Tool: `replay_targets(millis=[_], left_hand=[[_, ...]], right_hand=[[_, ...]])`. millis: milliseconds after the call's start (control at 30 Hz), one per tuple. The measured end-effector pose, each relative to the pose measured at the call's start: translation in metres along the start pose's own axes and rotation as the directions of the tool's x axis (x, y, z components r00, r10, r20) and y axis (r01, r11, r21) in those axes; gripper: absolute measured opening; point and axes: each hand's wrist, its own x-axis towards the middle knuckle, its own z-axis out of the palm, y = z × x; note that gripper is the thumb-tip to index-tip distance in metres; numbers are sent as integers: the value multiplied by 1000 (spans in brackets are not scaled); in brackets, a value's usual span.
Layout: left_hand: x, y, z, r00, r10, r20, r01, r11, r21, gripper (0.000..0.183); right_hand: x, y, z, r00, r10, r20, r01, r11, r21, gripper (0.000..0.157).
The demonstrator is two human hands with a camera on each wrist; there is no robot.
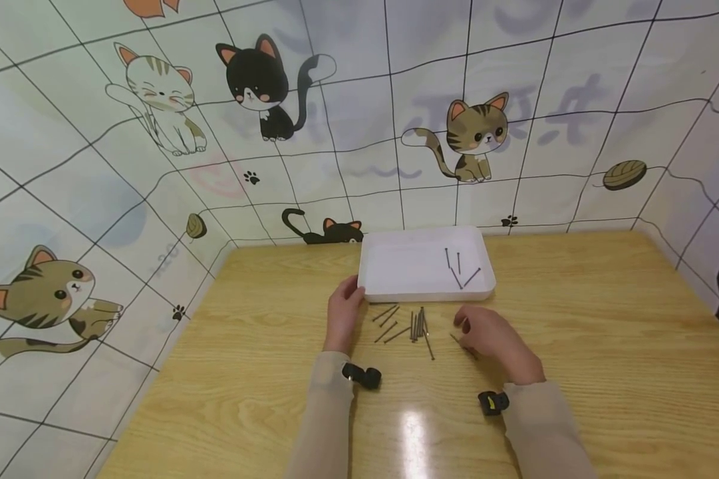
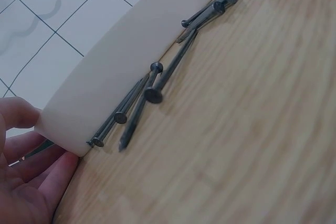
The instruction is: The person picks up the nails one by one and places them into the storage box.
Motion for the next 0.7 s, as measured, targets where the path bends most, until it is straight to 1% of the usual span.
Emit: replay_targets(millis=[200, 400, 567, 700], left_hand=[[0, -1, 0, 1000, -5, 4, 5, 1000, -4, 35], [-1, 1, -1, 1000, -3, 6, 3, 1000, -4, 36], [-2, 2, -2, 1000, 14, 14, -14, 1000, 1, 36], [-2, 2, -2, 1000, 15, 14, -15, 1000, 7, 37]], right_hand=[[-2, -8, 1, 1000, -2, -11, 2, 999, -46, 23], [-4, -17, 5, 998, -10, -57, 5, 996, -91, 24], [-4, -22, 9, 996, -1, -92, -11, 991, -135, 25], [-4, -25, 11, 995, 18, -98, -34, 985, -166, 23]])
